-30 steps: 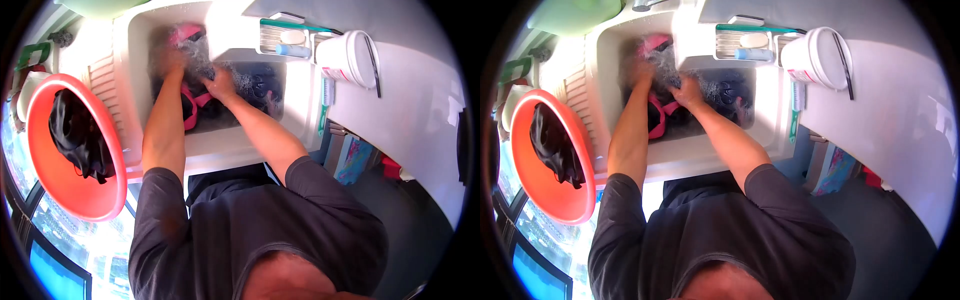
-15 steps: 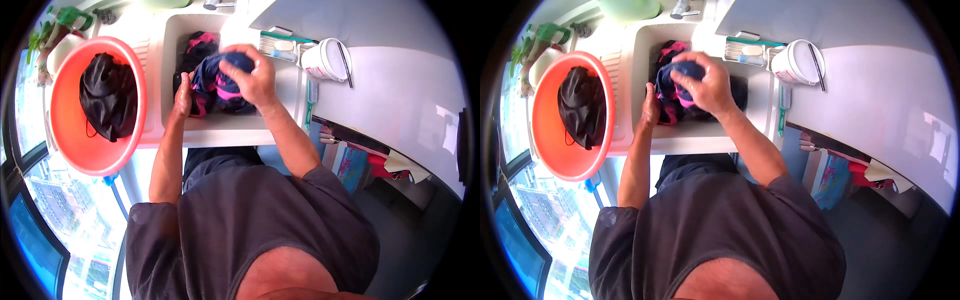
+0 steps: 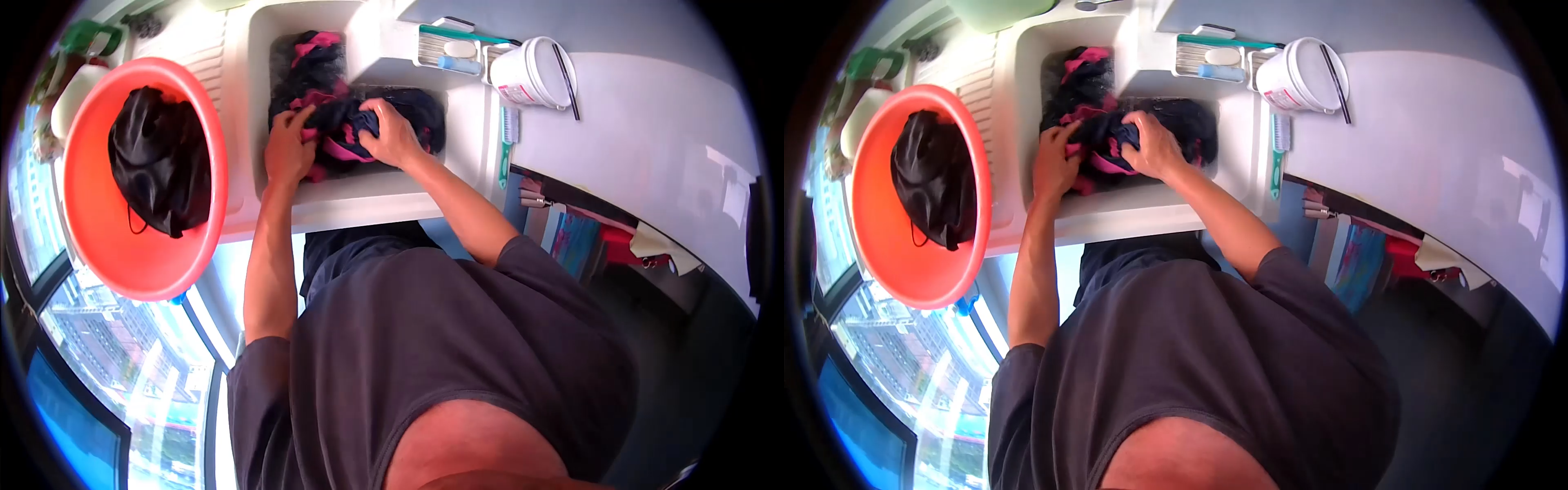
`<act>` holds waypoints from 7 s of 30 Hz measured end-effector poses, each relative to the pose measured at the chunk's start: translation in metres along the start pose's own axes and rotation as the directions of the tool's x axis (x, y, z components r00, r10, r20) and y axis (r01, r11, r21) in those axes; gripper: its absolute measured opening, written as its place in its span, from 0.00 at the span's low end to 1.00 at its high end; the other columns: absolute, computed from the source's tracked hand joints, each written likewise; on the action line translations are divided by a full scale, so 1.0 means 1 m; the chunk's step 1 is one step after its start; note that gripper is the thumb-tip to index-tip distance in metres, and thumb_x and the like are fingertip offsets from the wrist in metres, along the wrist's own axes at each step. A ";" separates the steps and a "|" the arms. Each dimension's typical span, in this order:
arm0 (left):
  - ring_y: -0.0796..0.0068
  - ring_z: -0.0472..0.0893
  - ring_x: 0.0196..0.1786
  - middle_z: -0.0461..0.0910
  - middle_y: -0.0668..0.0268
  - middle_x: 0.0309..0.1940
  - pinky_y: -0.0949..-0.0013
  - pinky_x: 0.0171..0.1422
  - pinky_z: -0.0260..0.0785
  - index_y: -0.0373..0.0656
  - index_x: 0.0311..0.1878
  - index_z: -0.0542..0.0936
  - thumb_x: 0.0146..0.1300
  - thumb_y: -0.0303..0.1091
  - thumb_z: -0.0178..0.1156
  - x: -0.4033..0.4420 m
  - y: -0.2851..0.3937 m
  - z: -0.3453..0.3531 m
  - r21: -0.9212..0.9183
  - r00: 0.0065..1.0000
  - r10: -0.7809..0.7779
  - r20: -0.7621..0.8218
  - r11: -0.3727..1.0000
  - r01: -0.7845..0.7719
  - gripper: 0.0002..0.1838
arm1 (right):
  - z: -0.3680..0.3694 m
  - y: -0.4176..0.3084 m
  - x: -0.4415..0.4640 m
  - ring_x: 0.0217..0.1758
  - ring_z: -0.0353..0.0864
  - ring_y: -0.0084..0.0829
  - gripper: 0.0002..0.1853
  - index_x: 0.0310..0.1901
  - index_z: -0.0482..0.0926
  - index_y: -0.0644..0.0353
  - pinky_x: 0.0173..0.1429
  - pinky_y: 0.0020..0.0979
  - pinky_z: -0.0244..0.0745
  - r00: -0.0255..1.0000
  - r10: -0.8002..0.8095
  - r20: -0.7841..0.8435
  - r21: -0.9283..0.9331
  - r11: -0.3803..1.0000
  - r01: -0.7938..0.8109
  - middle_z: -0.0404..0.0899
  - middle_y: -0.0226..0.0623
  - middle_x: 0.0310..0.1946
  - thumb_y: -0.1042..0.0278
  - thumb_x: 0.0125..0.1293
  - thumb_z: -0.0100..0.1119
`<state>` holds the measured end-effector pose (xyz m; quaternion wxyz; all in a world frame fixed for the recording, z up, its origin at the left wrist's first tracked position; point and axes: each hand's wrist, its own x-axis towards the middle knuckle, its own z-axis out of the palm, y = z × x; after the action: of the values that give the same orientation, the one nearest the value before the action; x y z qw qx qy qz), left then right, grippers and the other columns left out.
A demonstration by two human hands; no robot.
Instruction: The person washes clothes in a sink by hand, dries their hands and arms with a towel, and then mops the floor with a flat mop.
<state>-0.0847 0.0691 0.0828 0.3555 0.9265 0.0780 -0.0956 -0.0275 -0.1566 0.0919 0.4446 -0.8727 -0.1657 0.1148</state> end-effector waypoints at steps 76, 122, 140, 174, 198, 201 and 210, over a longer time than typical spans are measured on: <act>0.56 0.81 0.52 0.84 0.56 0.46 0.59 0.59 0.72 0.42 0.48 0.84 0.52 0.40 0.69 0.037 0.008 0.046 -0.043 0.913 0.396 0.100 0.918 -0.394 0.20 | -0.033 0.065 -0.021 0.41 0.83 0.44 0.24 0.37 0.83 0.60 0.48 0.38 0.75 0.932 0.334 -0.142 0.010 0.942 -0.336 0.84 0.46 0.35 0.48 0.48 0.74; 0.61 0.78 0.38 0.77 0.66 0.32 0.60 0.44 0.71 0.47 0.39 0.83 0.31 0.40 0.79 -0.003 0.057 -0.009 0.106 0.899 0.432 -0.065 0.899 -0.424 0.26 | -0.025 0.015 -0.027 0.47 0.75 0.45 0.22 0.41 0.79 0.63 0.55 0.41 0.72 0.971 -0.223 0.087 -0.220 0.946 0.237 0.78 0.40 0.42 0.61 0.46 0.75; 0.37 0.61 0.71 0.59 0.45 0.71 0.43 0.74 0.51 0.56 0.75 0.61 0.61 0.61 0.59 0.054 -0.004 0.042 0.464 0.959 0.198 -0.202 0.882 -0.084 0.42 | 0.019 0.022 0.006 0.64 0.65 0.52 0.42 0.68 0.66 0.52 0.71 0.57 0.54 0.960 0.055 0.274 -0.554 0.825 0.111 0.66 0.49 0.66 0.37 0.55 0.61; 0.61 0.83 0.43 0.84 0.53 0.40 0.64 0.51 0.74 0.37 0.47 0.82 0.42 0.30 0.75 0.116 0.009 -0.010 -0.717 0.812 -0.558 -0.172 0.636 0.285 0.25 | -0.034 0.021 -0.057 0.40 0.79 0.39 0.09 0.31 0.76 0.55 0.44 0.40 0.70 0.894 -0.331 0.301 -0.361 0.828 0.428 0.76 0.36 0.30 0.64 0.52 0.66; 0.47 0.76 0.60 0.75 0.49 0.60 0.49 0.60 0.71 0.40 0.75 0.52 0.54 0.57 0.67 0.074 -0.017 0.064 0.134 0.860 -0.505 0.075 0.860 0.493 0.53 | 0.106 0.016 0.125 0.72 0.57 0.63 0.39 0.70 0.63 0.46 0.73 0.54 0.56 0.978 -0.044 0.204 -0.408 0.904 0.126 0.52 0.58 0.73 0.41 0.59 0.60; 0.50 0.76 0.60 0.75 0.52 0.61 0.51 0.60 0.71 0.42 0.72 0.61 0.61 0.51 0.62 0.085 -0.062 0.111 0.139 0.862 -0.506 -0.015 0.853 0.503 0.40 | 0.118 0.027 0.135 0.73 0.57 0.61 0.35 0.66 0.69 0.48 0.72 0.55 0.59 0.978 0.054 0.200 -0.473 0.880 0.048 0.55 0.58 0.71 0.41 0.59 0.58; 0.51 0.78 0.57 0.78 0.51 0.56 0.53 0.62 0.70 0.42 0.65 0.69 0.56 0.53 0.63 0.103 -0.050 0.095 0.039 0.910 -0.363 -0.200 0.925 0.378 0.37 | 0.113 0.030 0.173 0.49 0.84 0.46 0.20 0.41 0.87 0.57 0.62 0.39 0.73 0.936 0.209 0.283 -0.587 0.809 -0.003 0.85 0.49 0.42 0.52 0.63 0.52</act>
<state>-0.0074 0.0494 -0.0422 0.2861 0.9126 0.2820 -0.0759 0.0976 -0.0221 -0.0074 0.1168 -0.9416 -0.2159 0.2304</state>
